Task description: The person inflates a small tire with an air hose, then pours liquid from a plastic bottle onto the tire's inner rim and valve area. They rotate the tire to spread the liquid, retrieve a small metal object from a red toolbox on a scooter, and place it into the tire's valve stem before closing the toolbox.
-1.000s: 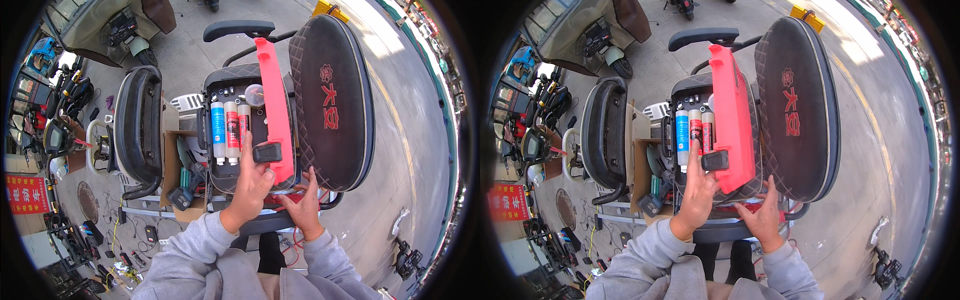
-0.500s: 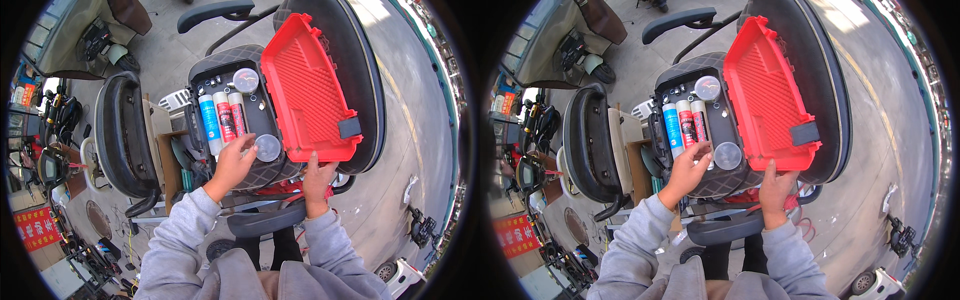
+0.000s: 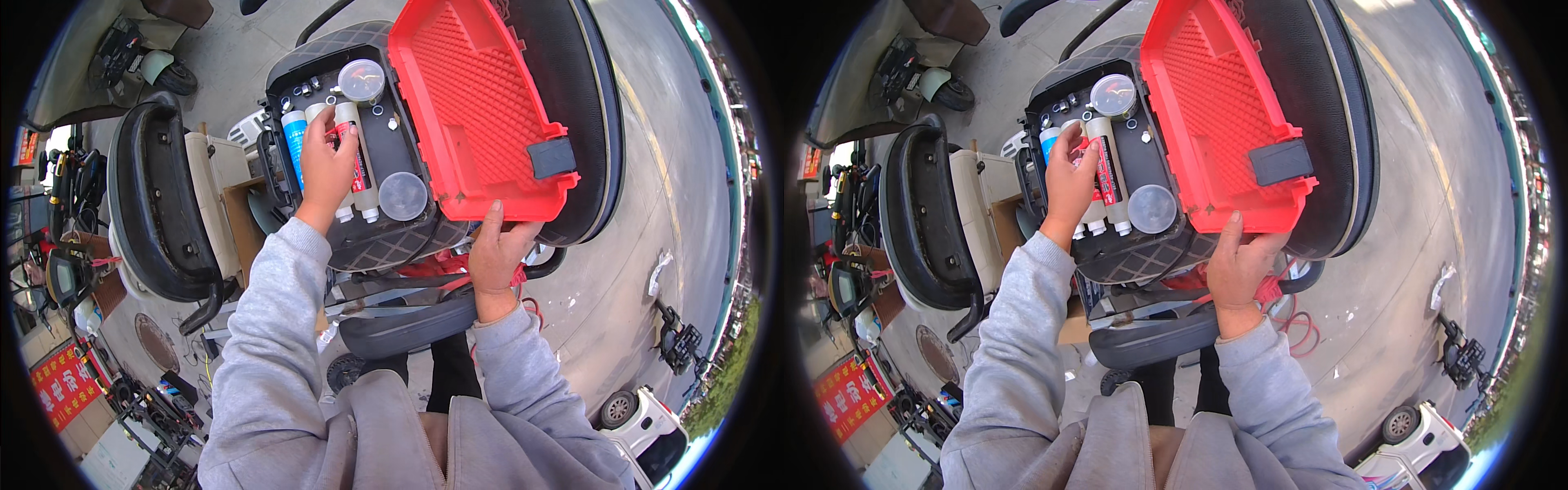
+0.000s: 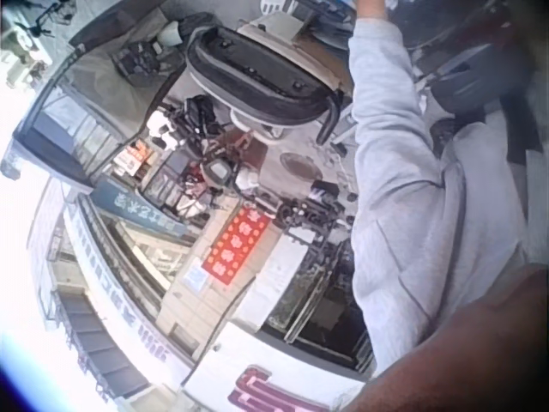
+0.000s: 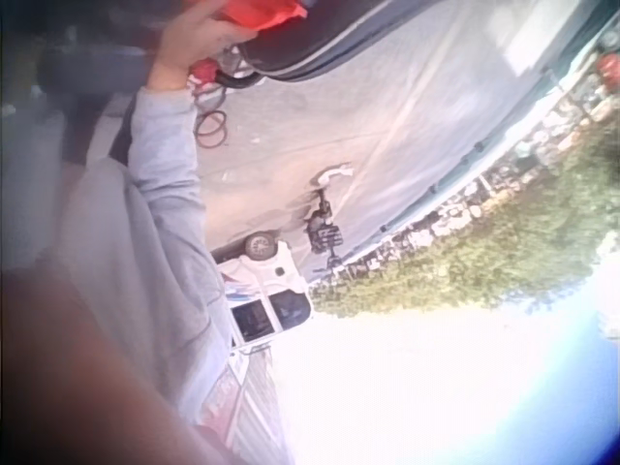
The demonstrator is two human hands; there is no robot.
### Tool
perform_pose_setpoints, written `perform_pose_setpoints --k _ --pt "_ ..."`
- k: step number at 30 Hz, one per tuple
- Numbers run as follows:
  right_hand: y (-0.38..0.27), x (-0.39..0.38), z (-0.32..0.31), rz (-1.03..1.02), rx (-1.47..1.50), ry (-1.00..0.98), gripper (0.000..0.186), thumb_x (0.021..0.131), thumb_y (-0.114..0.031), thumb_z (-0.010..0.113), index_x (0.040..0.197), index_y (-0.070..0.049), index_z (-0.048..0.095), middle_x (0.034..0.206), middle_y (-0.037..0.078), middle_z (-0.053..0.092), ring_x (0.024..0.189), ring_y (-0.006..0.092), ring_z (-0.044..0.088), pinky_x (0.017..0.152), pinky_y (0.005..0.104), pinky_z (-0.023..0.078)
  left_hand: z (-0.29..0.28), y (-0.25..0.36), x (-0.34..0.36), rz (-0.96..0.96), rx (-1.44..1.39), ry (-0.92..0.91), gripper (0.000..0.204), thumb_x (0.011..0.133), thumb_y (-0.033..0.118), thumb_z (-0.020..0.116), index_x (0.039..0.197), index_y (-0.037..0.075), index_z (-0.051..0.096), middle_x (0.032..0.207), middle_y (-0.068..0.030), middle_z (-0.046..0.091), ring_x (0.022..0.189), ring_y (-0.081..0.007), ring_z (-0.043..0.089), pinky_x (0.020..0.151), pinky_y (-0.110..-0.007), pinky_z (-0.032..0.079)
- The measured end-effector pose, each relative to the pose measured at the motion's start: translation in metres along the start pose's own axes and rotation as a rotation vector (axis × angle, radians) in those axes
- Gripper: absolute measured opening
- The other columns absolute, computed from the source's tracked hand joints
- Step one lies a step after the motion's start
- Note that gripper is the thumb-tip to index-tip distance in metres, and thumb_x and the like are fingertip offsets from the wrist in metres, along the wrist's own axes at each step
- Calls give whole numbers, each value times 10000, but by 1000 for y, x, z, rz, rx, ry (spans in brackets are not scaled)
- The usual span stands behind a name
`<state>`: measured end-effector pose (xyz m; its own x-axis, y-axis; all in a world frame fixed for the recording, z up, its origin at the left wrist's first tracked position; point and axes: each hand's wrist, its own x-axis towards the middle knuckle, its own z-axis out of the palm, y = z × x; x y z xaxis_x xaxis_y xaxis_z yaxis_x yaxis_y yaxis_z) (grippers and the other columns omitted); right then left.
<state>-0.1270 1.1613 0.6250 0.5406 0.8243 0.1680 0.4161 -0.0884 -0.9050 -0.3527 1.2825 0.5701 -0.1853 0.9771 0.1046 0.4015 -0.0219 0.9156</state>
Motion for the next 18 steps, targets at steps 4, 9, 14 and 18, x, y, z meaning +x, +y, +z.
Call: perform_pose_setpoints --k 4,9,14,18 --pt "-2 2 4 -80 -11 -9 606 978 -125 598 1433 105 269 1386 275 466 1223 367 530 1043 442 420 -82 3 -132 -227 -93 102 403 949 111 625 1326 -9 550 1245 -155 627 1111 -216 630 964 -358 495" --pt "4 10 3 23 -137 -3 794 850 -228 785 1379 150 328 1329 301 507 1173 390 579 994 428 495 -169 38 -406 -821 1 275 327 988 64 571 1310 7 557 1122 -65 642 1013 -141 597 908 -279 476" --pt "3 7 -3 154 197 -192 719 834 -234 820 1309 157 448 1225 245 602 1017 314 640 856 407 568 -134 101 -647 -1161 4 736 269 964 94 606 1218 6 608 1008 -80 675 896 -139 622 800 -278 507" --pt "-21 -27 -52 50 17 -366 551 947 -314 685 1246 135 571 1081 187 667 894 256 631 827 362 501 -73 139 -752 -1254 -184 1205 272 988 128 592 1247 43 602 1013 -30 655 874 -94 588 774 -252 489"
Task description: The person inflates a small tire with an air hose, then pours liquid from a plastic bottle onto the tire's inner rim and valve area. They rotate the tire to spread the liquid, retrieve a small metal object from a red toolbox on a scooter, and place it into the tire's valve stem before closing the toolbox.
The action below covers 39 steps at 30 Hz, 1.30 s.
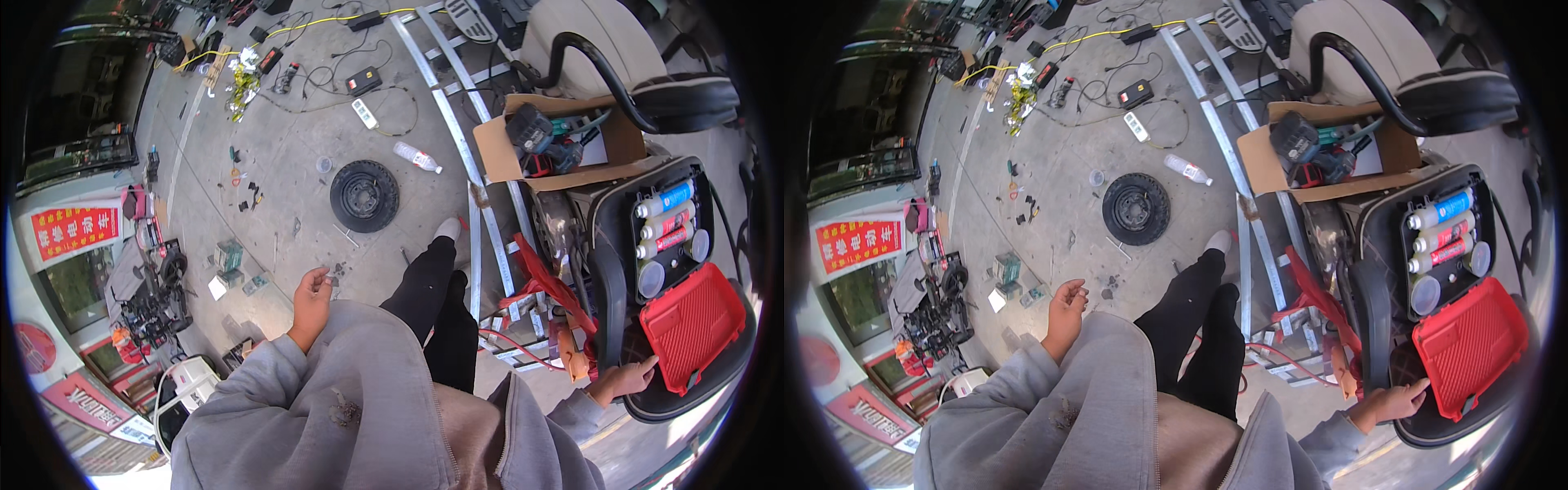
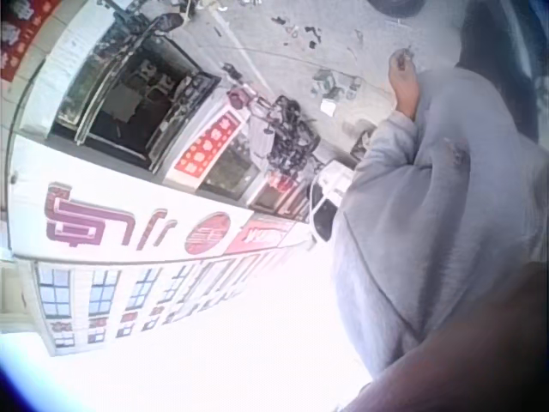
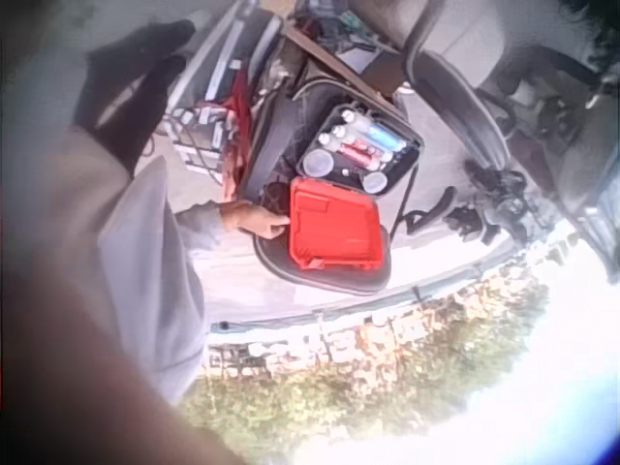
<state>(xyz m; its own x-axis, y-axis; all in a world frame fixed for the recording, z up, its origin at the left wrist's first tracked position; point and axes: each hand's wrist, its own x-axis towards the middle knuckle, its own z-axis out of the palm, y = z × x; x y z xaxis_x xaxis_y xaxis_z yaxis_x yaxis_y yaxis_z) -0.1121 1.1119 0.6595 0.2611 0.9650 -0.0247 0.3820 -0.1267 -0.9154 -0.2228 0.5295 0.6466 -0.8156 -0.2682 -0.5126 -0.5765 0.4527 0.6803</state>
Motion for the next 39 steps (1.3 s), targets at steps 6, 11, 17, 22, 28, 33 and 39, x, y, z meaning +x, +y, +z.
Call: perform_pose_setpoints --k 6,11,17,22,28,33,39 --pt "-14 -112 45 -444 -101 -768 264 1050 -171 543 1234 -5 635 984 41 648 801 70 541 684 201 433 -48 -105 -65 -324 -180 272 269 989 119 578 1240 28 602 998 -34 656 867 -102 595 769 -261 492" --pt "20 -248 94 -452 -92 -1259 94 1022 -104 582 995 -30 633 790 -3 613 570 11 410 523 161 322 -82 -160 -88 -451 -338 326 266 976 99 592 1222 -1 608 972 -40 661 863 -99 597 779 -257 492" --pt "138 -483 155 -470 -162 -1611 378 1062 -295 523 756 -78 567 627 -28 542 507 28 453 465 212 365 -108 -249 -33 -524 -593 265 260 1007 108 541 1249 26 589 1008 -37 655 856 -101 605 751 -257 504" --pt "256 -655 248 -1251 -545 -1855 469 870 15 535 1332 -66 540 1210 216 571 1042 377 617 903 435 509 -45 -340 20 -536 -877 154 252 1000 77 528 1239 16 579 1003 -43 642 858 -108 606 765 -258 505" --pt "359 -793 326 -1522 -972 -1828 561 861 -160 679 1393 -112 507 1260 248 582 1154 426 584 1003 461 486 39 -432 72 -562 -1000 119 258 993 78 531 1238 4 562 973 -43 615 836 -107 580 768 -247 481" --pt "427 -867 379 -1739 -996 -1772 762 829 -190 746 1501 -151 387 1371 236 505 1180 460 566 1009 476 487 65 -460 100 -833 -1107 197 240 1006 46 502 1230 -18 560 960 -43 601 867 -103 580 786 -247 472" --pt "517 -938 461 -1854 -718 -1646 1032 759 -289 827 1586 -200 217 1464 325 390 1334 469 451 1066 457 463 56 -439 119 -868 -1318 156 211 1016 83 533 1201 -5 584 953 -51 619 893 -129 609 823 -286 510"
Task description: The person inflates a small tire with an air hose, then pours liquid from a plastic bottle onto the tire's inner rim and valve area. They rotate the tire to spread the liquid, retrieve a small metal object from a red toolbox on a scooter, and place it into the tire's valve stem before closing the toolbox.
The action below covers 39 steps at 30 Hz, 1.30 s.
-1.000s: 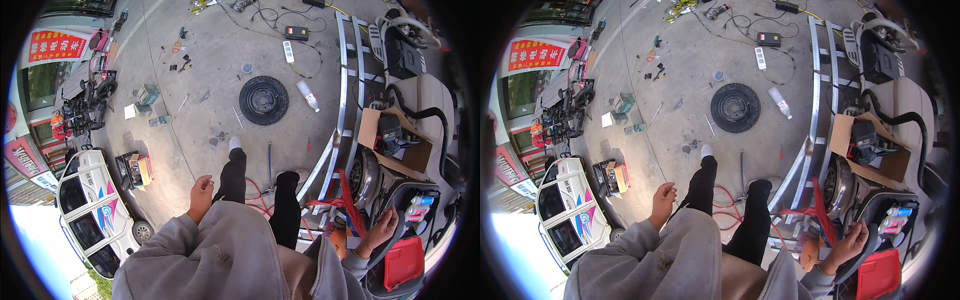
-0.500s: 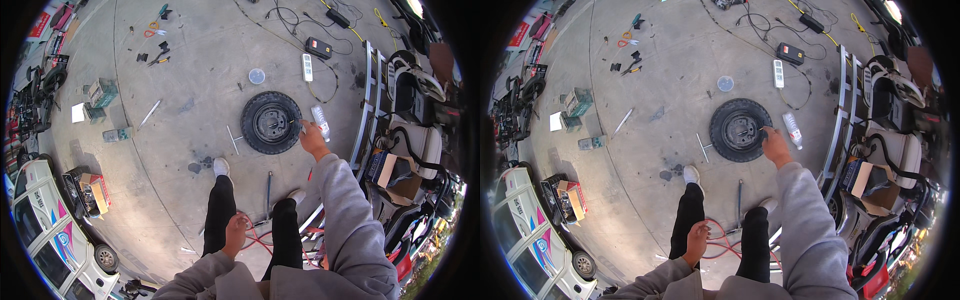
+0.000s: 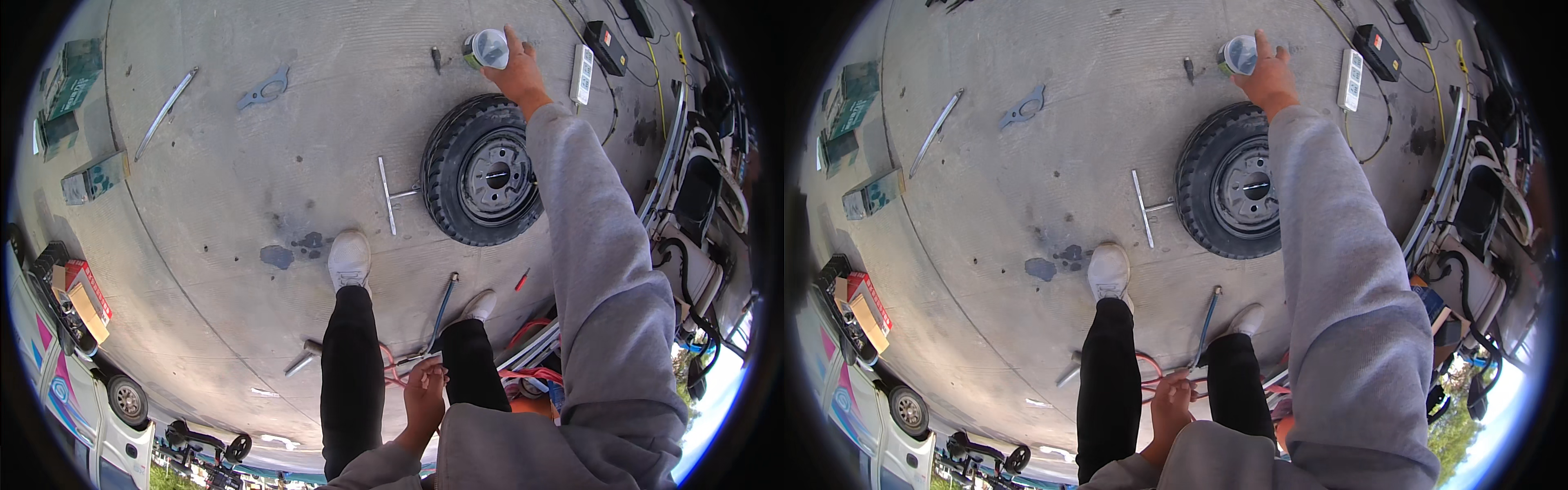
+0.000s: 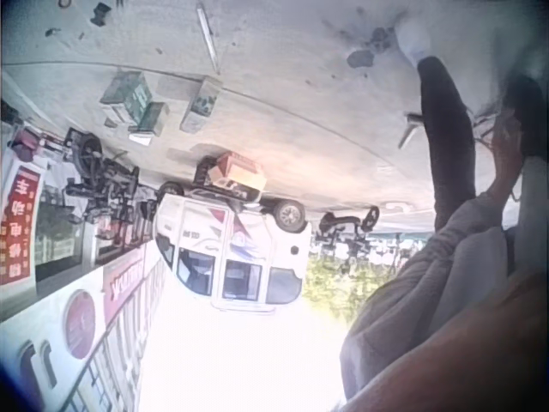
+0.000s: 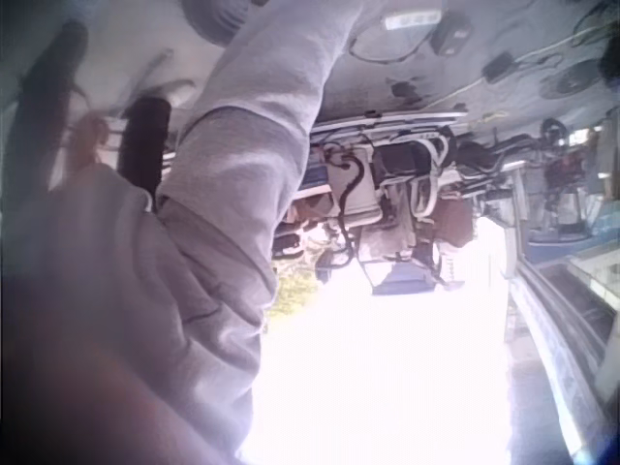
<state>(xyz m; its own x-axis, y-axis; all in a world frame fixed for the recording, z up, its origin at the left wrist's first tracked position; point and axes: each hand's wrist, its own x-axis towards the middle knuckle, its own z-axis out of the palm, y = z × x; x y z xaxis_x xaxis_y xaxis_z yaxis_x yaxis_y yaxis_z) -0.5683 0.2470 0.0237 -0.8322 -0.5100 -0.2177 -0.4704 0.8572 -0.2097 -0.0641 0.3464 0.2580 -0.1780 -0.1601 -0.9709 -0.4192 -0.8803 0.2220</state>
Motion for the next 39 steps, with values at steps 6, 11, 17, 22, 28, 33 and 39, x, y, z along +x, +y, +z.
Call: perform_pose_setpoints --k 6,11,17,22,28,33,39 --pt "-5 21 33 -29 24 -51 875 728 -216 819 1478 -154 371 1405 329 438 1274 459 488 1030 467 479 -7 9 4 -92 -55 106 229 1016 142 566 1202 14 604 927 -50 641 817 -119 598 774 -284 504" --pt "-54 -55 -24 -105 314 -77 803 712 -138 823 1401 -152 411 1287 221 518 1213 357 540 958 409 507 15 40 18 -100 -136 8 252 1038 147 537 1258 30 574 984 -53 633 855 -126 614 778 -287 510" --pt "-105 -245 -171 49 951 -691 842 751 27 772 1420 -54 267 1302 141 442 1104 242 645 912 378 570 32 98 39 274 -675 -279 832 970 512 598 1575 87 216 1479 -165 397 1290 -268 488 1060 -400 434" --pt "-111 -324 -224 249 812 -942 901 749 -79 836 1449 -2 274 1332 190 438 1155 282 622 896 381 566 42 103 33 290 -221 -493 863 943 505 615 1557 20 250 1493 -170 385 1332 -257 441 1134 -366 336" --pt "-66 -359 -233 -73 550 -831 946 706 -275 882 1440 -11 347 1299 262 474 1115 431 597 890 446 537 50 80 30 96 -236 -649 851 939 580 562 1521 6 326 1322 -138 512 1208 -211 536 1027 -317 430" --pt "-21 -377 -246 -640 290 -521 789 735 -176 768 1443 -144 421 1347 190 469 1140 400 583 905 436 547 78 69 19 -143 -317 -758 622 1034 464 451 1464 17 404 1318 -124 553 1221 -221 560 1055 -357 450" --pt "27 -388 -333 -1078 303 -378 589 781 -93 694 1323 -227 505 1405 130 439 1310 417 461 1054 448 504 114 85 -41 -547 -93 -755 517 1078 422 356 1386 31 495 1293 -106 598 1177 -243 607 1010 -400 502"
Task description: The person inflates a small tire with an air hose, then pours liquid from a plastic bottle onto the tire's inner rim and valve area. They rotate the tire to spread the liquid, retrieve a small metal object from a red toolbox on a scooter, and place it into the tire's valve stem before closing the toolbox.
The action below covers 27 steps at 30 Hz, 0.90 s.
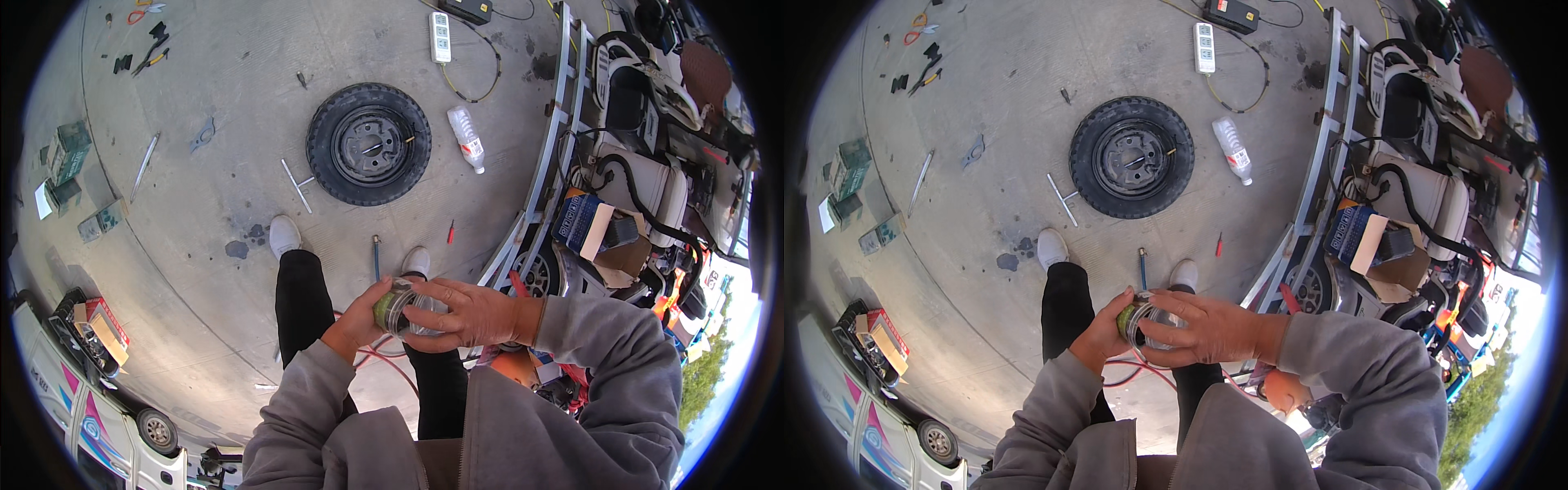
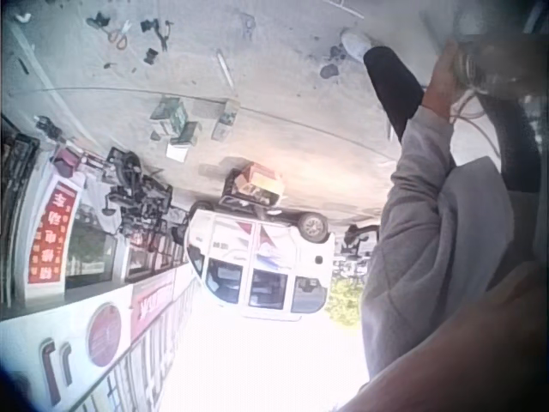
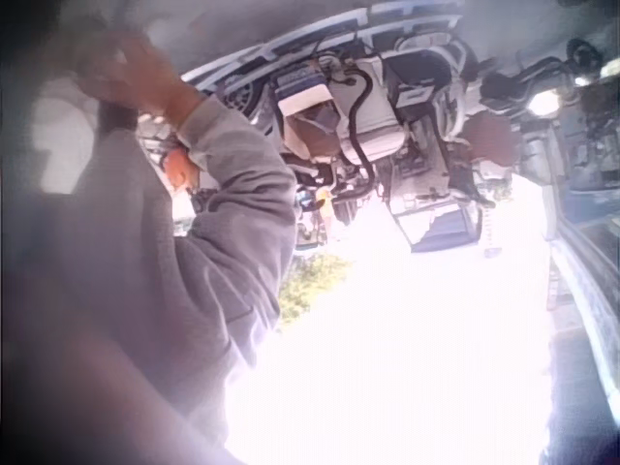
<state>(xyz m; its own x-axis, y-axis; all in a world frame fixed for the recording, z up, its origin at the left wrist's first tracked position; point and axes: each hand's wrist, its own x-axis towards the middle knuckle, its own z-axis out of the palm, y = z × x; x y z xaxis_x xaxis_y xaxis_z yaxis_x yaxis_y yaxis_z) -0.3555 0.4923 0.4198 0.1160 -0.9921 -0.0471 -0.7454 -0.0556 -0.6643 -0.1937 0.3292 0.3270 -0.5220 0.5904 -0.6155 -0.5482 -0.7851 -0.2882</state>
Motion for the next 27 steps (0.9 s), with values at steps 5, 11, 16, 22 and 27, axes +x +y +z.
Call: perform_pose_setpoints --k 5,11,16,22,27 --pt "-66 -40 -87 561 480 455 877 698 -33 853 1396 -97 325 1487 263 371 1399 417 400 1061 477 438 104 19 -54 35 57 -314 634 1001 456 405 1400 -35 438 1335 -237 568 1129 -327 652 995 -442 527" --pt "-163 -48 -177 560 568 775 873 718 -25 804 1433 -31 303 1500 265 381 1415 424 385 1144 442 330 270 -3 -123 17 238 -307 826 915 648 423 1317 -73 455 1106 -200 634 949 -308 706 841 -422 598" --pt "-278 -84 -268 727 154 1066 829 708 -60 783 1453 -16 422 1422 223 455 1312 368 482 1089 409 396 367 -45 -163 -8 291 -373 812 965 634 361 1371 -66 434 1158 -216 651 924 -333 718 812 -478 615" --pt "-393 -58 -318 815 -346 1033 330 719 -43 761 1040 -101 711 956 33 651 764 235 621 631 343 513 432 -90 -215 -82 437 -524 733 996 604 332 1390 4 480 1251 -168 633 1137 -294 633 952 -459 542" --pt "-440 -47 -323 962 -381 839 174 729 -93 691 900 -126 690 883 34 640 795 242 675 605 359 543 448 -111 -246 -125 646 -449 724 978 627 351 1385 53 521 1269 -121 631 1165 -272 608 959 -471 510"
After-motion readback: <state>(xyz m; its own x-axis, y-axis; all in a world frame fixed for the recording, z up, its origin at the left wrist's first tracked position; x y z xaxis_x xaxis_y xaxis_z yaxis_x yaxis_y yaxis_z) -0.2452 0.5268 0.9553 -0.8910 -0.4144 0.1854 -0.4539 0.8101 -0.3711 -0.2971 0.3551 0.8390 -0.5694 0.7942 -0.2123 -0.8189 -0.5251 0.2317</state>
